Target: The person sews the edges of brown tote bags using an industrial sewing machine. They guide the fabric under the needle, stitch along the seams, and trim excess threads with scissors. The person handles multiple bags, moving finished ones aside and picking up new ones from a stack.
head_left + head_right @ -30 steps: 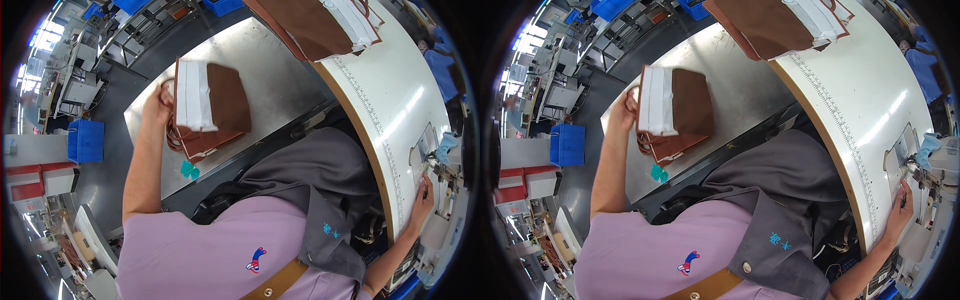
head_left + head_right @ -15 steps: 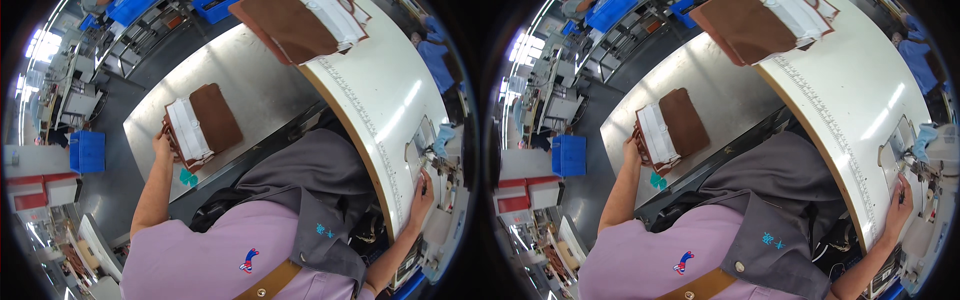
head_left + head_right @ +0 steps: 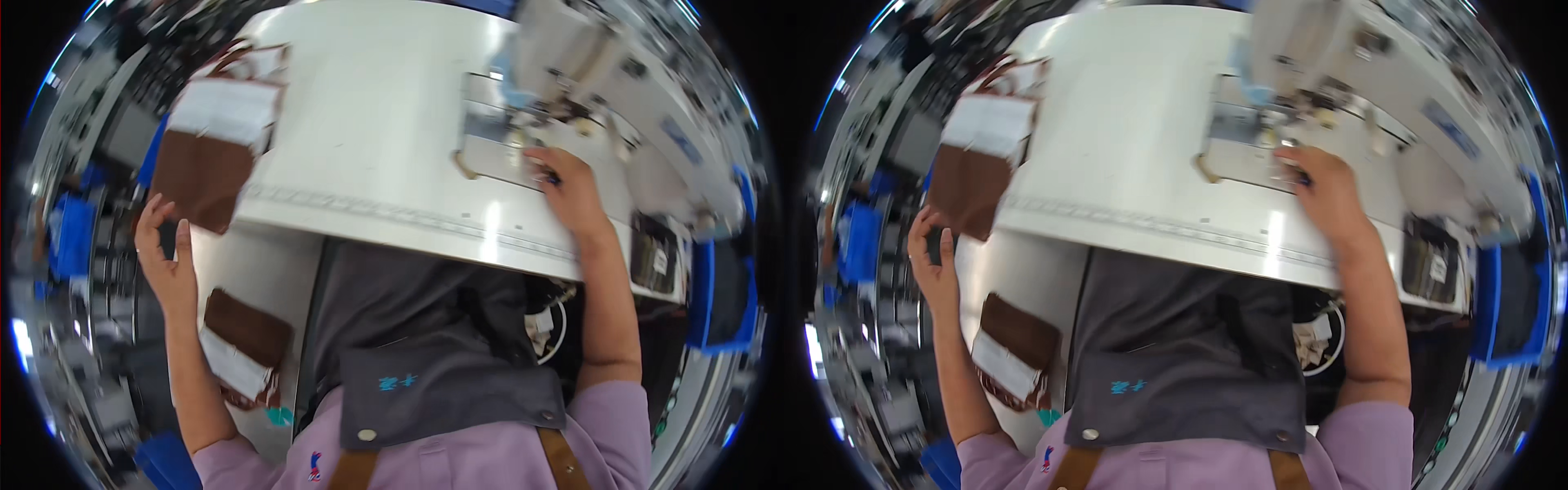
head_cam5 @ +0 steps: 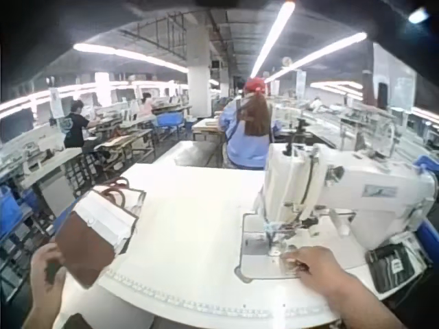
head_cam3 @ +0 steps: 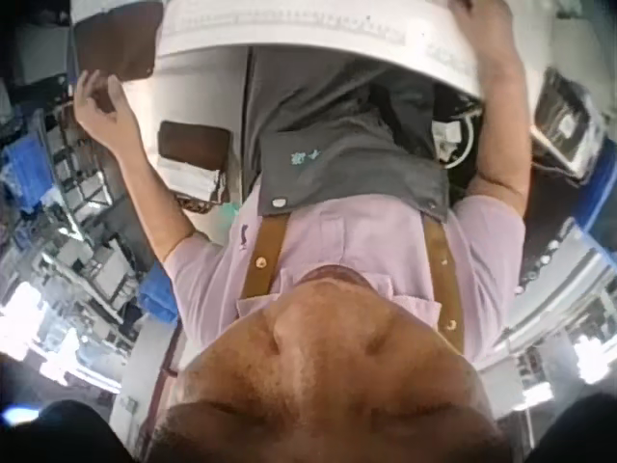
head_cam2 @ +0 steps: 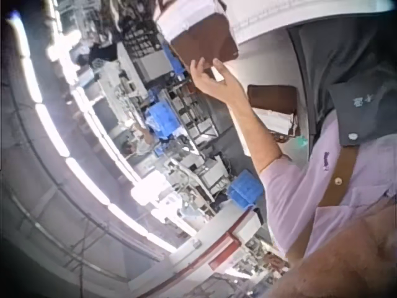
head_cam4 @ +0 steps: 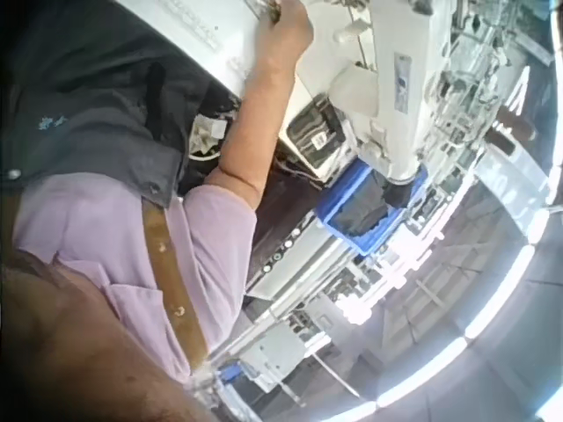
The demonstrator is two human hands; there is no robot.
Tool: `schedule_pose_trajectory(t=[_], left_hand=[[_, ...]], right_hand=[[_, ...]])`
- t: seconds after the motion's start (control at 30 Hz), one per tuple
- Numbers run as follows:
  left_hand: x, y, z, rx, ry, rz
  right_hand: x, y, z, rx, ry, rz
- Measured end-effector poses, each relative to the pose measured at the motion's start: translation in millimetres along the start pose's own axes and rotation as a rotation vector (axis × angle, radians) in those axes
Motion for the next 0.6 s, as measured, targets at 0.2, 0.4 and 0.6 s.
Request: schedule_pose_trajectory(t=[0.2, 0.4, 0.6], left_hand=[[122.3, 64.1, -111.3, 0.347, -0.118, -0.295], [213.8, -50.6, -205.3, -0.166, -0.254, -0.568], [224.1, -118.0, -237.9, -0.174, -0.224, -0.346]], right_hand=[[1.2, -23.2, 1.7, -0.125, 0.021, 0.051], [14.9, -41.3, 9.3, -0.219, -0.034, 0.072], [25.6, -57.8, 13.4, -0.303, -0.078, 0.086]])
Point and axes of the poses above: each hand's wrist, its own z-axis away from the middle knuckle, its own x-axis out of the palm, y = z × x, the point moved 7 cm from there along -z, towards the middle knuckle, and after that the axes turned 10 degrees about -z, right-handed, at the moved point
